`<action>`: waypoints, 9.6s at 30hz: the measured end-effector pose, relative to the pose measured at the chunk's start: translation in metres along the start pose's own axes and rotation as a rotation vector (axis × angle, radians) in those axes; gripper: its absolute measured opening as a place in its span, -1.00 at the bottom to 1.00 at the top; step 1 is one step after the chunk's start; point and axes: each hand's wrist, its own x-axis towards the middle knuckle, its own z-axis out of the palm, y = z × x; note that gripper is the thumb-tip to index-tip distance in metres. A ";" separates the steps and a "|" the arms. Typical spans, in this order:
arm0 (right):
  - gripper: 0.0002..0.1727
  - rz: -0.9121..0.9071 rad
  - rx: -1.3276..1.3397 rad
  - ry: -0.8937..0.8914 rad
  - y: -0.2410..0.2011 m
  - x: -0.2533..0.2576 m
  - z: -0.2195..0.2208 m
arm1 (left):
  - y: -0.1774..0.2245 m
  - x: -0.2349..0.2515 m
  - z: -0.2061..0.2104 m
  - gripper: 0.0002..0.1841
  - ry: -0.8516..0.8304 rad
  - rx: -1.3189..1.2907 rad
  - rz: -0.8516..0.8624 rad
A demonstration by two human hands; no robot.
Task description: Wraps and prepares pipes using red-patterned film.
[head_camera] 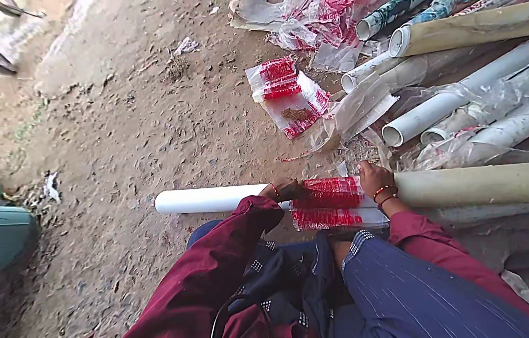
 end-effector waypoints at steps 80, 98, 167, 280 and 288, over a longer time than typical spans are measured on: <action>-0.66 -0.171 -0.070 0.265 0.005 -0.005 0.020 | 0.008 -0.024 0.024 -0.55 0.059 -0.277 -0.111; -0.69 -0.188 -0.108 0.660 0.053 -0.009 0.027 | 0.032 -0.010 0.049 -0.49 0.484 -0.287 -0.042; -0.68 -0.511 -0.672 -0.562 -0.082 -0.038 -0.027 | 0.024 -0.010 0.108 -0.67 0.714 -0.349 0.216; -0.62 0.330 0.291 0.222 0.030 -0.126 0.074 | 0.151 0.077 0.045 -0.51 0.552 -0.249 0.135; -0.60 0.149 0.273 0.744 0.079 -0.126 0.049 | 0.185 0.079 0.016 -0.55 0.309 -0.054 -0.042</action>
